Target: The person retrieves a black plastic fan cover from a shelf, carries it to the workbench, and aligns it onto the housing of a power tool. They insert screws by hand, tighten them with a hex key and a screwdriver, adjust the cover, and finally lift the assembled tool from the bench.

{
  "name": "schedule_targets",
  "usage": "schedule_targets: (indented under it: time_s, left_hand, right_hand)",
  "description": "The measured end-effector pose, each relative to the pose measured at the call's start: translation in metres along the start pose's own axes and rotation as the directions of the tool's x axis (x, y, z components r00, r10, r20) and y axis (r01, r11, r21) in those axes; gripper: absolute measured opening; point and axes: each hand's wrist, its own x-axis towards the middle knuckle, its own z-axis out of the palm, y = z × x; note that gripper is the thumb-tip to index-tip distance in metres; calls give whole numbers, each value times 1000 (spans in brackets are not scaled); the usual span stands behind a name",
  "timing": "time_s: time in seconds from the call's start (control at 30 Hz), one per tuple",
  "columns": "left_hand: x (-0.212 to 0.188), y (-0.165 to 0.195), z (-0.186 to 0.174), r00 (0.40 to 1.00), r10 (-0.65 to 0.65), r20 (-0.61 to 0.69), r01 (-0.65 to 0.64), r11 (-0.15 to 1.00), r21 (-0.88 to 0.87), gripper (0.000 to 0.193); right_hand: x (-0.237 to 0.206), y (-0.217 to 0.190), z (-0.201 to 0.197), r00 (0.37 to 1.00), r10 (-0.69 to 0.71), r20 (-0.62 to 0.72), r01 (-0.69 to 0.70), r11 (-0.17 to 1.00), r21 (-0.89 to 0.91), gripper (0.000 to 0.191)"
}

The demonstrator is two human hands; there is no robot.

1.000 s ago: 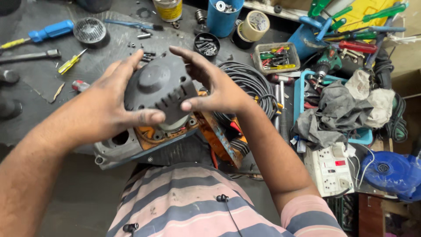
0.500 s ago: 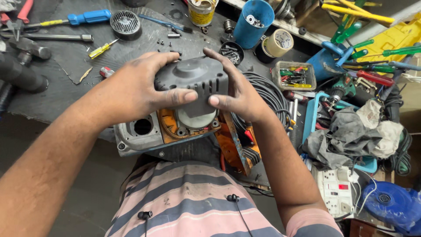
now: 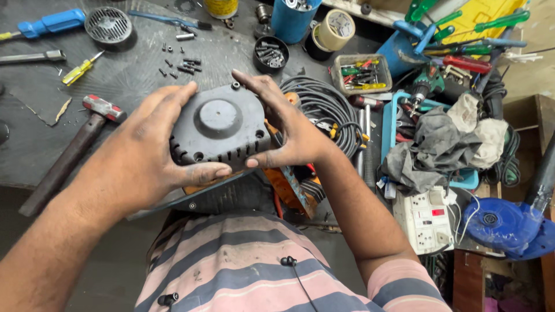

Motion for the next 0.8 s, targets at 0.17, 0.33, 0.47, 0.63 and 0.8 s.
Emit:
schedule_targets:
  time_s: [0.17,0.33,0.47,0.63,0.8]
  left_hand:
    - [7,1,0,999,-35,22,35,999,-3,115]
    - [7,5,-3,999,-45,29,43,998,54,116]
    - [6,5,-4,999,-40,20,38,996,86,120]
    - [3,12,0,999,11,-32,-8,996,93,121]
    - [-7,20,11,990,95,-109,-76,984,163,116]
  right_hand:
    - [3,-1,-4,999,43,11,-43,999,24,118]
    - [2,-5,-7,996,84,1,-84,996,-14,123]
    - [2,-5,-7,1000,12,-17,-13,998,-58,120]
    - [0,-4,-9,1000,-26,-3,26,997,-73,121]
    - [-4,-14,-15,998,-41,38,50,962,-269,133]
